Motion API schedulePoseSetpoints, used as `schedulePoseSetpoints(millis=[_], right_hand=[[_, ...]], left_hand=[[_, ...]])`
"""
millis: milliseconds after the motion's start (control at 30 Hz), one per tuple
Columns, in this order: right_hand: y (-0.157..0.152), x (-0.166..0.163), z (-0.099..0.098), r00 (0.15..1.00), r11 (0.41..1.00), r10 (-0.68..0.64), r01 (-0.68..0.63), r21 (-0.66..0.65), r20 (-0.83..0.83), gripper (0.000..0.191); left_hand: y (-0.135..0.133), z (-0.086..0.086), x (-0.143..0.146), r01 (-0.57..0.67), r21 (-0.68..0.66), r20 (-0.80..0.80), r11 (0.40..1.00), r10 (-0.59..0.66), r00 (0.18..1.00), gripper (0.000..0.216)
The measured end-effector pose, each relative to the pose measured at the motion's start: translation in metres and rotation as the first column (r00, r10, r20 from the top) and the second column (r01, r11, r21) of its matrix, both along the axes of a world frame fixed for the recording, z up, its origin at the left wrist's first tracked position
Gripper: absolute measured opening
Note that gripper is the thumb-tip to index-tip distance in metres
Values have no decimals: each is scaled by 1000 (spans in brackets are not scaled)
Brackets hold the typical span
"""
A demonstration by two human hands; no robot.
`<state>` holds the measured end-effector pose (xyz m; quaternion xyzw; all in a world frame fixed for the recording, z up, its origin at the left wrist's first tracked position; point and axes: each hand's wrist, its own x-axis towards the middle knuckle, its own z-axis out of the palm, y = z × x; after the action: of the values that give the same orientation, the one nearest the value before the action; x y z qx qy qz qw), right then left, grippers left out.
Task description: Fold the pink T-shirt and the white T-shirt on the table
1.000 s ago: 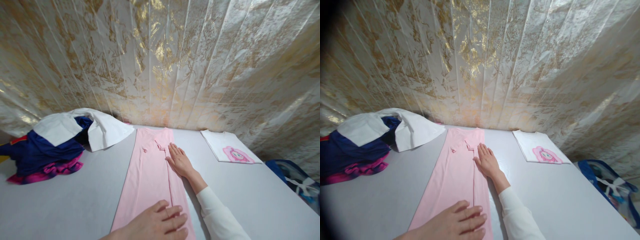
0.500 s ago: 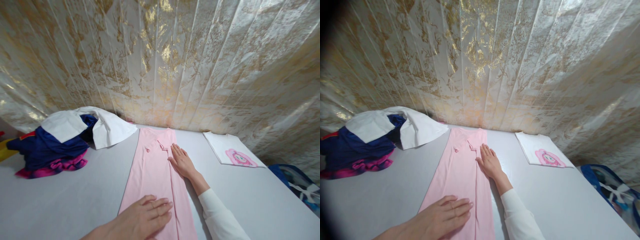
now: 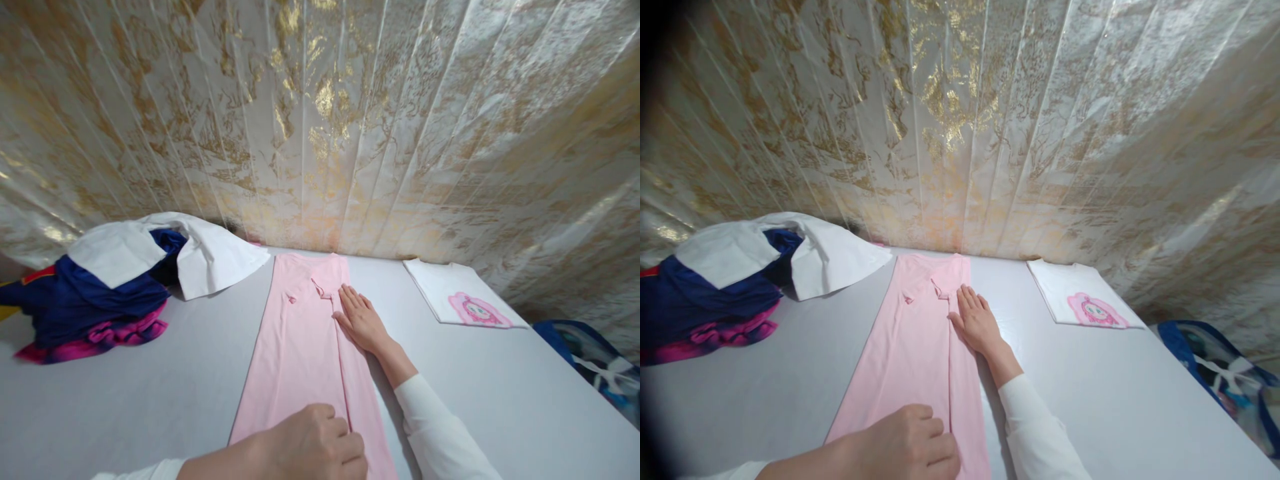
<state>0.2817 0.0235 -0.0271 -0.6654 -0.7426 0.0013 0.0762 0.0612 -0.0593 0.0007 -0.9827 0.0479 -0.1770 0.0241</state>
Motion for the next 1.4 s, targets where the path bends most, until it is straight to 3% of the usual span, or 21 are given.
schedulePoseSetpoints(millis=[300,433,533,600,667,733,867,1067,1200,1400], right_hand=[[1,0,0,1000,1000,-7,7,-7,-8,65],[0,-1,1,1000,1000,-9,9,-10,0,65],[-1,-1,1,1000,1000,-10,10,-5,4,64],[0,-1,0,1000,1000,-11,11,-3,1,64],[0,-1,1,1000,1000,-16,16,-3,-4,63],[0,-3,1,1000,1000,-27,27,-5,-2,63],[-2,-5,3,998,998,-64,64,-9,30,62],[-6,-11,0,993,995,-96,94,33,62,64],[-7,-23,-8,997,995,-53,48,93,50,64],[-13,-35,-20,998,992,-59,57,109,12,68]], left_hand=[[-6,-24,0,31,-44,58,999,-28,998,19],[-2,-10,-7,-28,-99,55,995,33,998,21],[15,8,-27,-207,-221,20,953,217,976,20],[29,12,-50,-387,-294,11,874,408,913,29],[39,6,-74,-548,-296,0,782,574,819,36],[43,-9,-96,-637,-226,-32,737,647,761,40],[33,-35,-118,-653,-87,-111,752,645,756,56],[29,-29,-110,-667,-102,-186,738,645,741,67],[30,-27,-103,-654,-130,-289,745,603,744,76],[28,-57,-108,-670,-100,-296,736,621,726,86]])
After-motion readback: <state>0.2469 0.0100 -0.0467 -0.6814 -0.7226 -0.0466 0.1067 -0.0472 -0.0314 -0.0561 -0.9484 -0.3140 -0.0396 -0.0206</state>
